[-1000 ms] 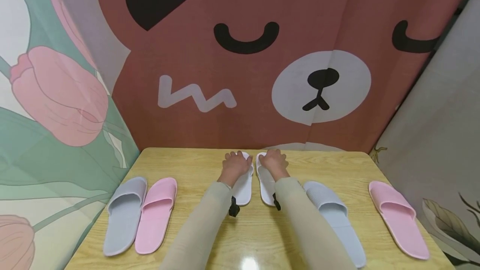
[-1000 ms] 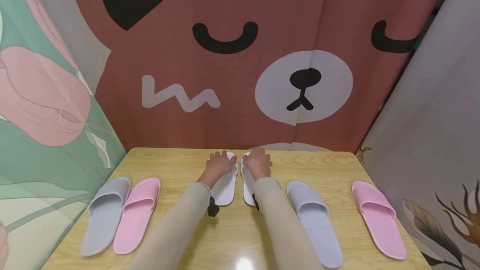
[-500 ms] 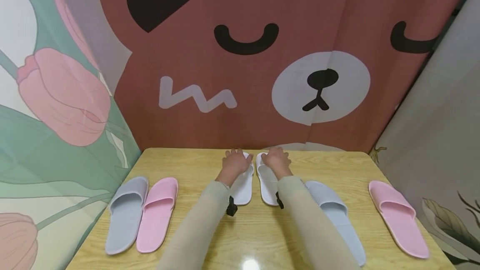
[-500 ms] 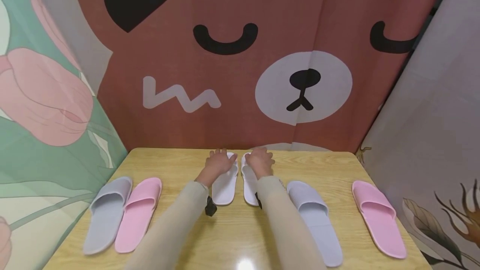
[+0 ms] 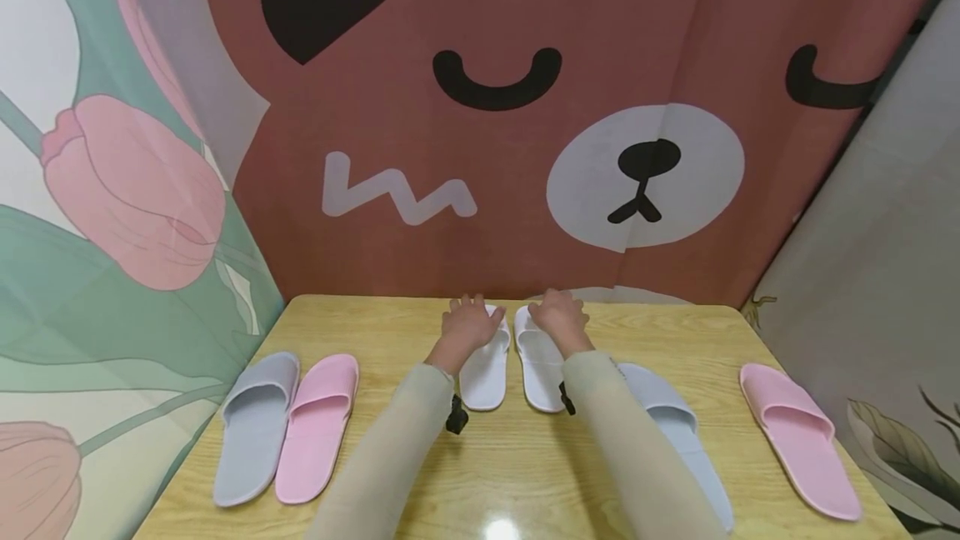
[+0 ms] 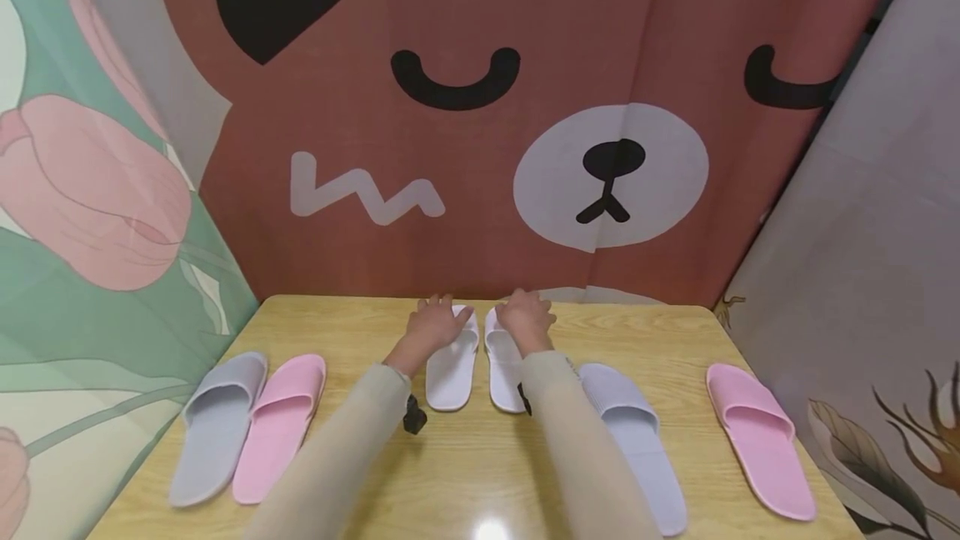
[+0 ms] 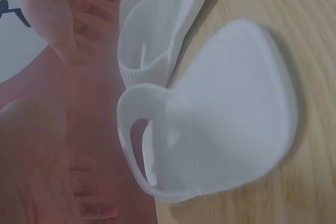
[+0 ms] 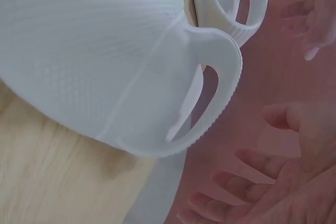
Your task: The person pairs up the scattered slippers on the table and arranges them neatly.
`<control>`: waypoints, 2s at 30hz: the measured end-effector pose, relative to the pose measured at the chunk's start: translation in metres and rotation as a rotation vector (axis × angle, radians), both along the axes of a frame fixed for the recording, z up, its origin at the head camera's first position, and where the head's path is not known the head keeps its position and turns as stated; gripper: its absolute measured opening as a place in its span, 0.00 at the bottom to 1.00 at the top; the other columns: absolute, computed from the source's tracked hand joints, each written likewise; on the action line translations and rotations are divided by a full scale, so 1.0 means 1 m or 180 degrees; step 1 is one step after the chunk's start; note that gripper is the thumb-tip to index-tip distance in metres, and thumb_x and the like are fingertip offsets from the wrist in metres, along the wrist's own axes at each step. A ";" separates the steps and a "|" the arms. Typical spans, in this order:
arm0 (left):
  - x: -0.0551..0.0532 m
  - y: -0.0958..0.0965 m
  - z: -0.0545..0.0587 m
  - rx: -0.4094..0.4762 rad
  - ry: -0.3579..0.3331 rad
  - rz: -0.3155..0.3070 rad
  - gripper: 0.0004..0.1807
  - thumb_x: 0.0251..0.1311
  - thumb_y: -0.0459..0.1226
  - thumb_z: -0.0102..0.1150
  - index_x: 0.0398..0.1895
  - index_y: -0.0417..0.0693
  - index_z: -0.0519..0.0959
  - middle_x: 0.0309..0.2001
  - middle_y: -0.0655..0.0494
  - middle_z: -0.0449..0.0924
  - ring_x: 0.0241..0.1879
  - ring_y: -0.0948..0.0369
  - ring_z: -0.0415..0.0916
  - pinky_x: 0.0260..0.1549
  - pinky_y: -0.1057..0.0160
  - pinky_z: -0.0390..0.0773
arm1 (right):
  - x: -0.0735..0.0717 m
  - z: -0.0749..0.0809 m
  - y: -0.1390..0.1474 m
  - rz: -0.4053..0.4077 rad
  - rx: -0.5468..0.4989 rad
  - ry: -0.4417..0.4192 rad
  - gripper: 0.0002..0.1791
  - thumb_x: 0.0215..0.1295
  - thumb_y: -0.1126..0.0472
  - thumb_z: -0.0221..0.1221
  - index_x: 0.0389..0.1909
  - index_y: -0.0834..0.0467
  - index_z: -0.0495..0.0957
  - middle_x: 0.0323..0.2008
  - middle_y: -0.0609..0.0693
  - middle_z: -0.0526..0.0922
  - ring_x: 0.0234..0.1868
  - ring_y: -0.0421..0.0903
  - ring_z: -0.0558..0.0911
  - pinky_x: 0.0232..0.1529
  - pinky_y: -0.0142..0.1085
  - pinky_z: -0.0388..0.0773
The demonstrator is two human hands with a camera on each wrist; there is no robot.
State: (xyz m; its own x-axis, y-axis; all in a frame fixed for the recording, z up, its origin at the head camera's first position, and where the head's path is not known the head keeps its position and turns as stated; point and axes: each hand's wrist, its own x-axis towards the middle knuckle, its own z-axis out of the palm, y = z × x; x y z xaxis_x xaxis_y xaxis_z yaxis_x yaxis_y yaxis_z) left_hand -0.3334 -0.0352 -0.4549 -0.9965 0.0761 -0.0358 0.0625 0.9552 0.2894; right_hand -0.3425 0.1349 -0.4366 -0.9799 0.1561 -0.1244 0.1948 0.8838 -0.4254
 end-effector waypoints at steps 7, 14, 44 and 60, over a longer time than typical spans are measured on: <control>0.001 -0.006 0.003 -0.0004 -0.0029 0.0008 0.42 0.75 0.64 0.32 0.77 0.42 0.60 0.75 0.40 0.59 0.74 0.40 0.54 0.67 0.39 0.63 | 0.003 0.007 0.008 0.0054 0.0010 0.0037 0.28 0.74 0.47 0.51 0.64 0.63 0.74 0.67 0.67 0.68 0.65 0.71 0.66 0.60 0.67 0.65; 0.003 -0.016 0.003 0.0075 0.0023 0.0015 0.42 0.74 0.65 0.32 0.78 0.44 0.60 0.76 0.41 0.58 0.75 0.40 0.52 0.67 0.39 0.62 | 0.004 0.011 0.012 0.0006 -0.0056 0.0042 0.29 0.74 0.46 0.52 0.67 0.62 0.72 0.68 0.67 0.66 0.67 0.71 0.64 0.63 0.67 0.63; 0.022 -0.048 0.012 -0.0114 0.0359 -0.0052 0.42 0.74 0.65 0.33 0.76 0.43 0.63 0.74 0.40 0.62 0.72 0.40 0.59 0.63 0.39 0.69 | 0.015 0.022 0.048 -0.0029 0.0125 0.0039 0.34 0.76 0.46 0.48 0.73 0.63 0.63 0.71 0.70 0.59 0.69 0.76 0.59 0.64 0.69 0.60; 0.035 -0.069 0.018 -0.0064 0.0376 -0.0076 0.41 0.74 0.64 0.38 0.76 0.43 0.63 0.75 0.39 0.60 0.73 0.38 0.57 0.65 0.37 0.66 | 0.022 0.025 0.065 -0.0034 0.0129 0.0048 0.34 0.76 0.47 0.48 0.74 0.63 0.62 0.72 0.71 0.57 0.69 0.77 0.57 0.66 0.70 0.57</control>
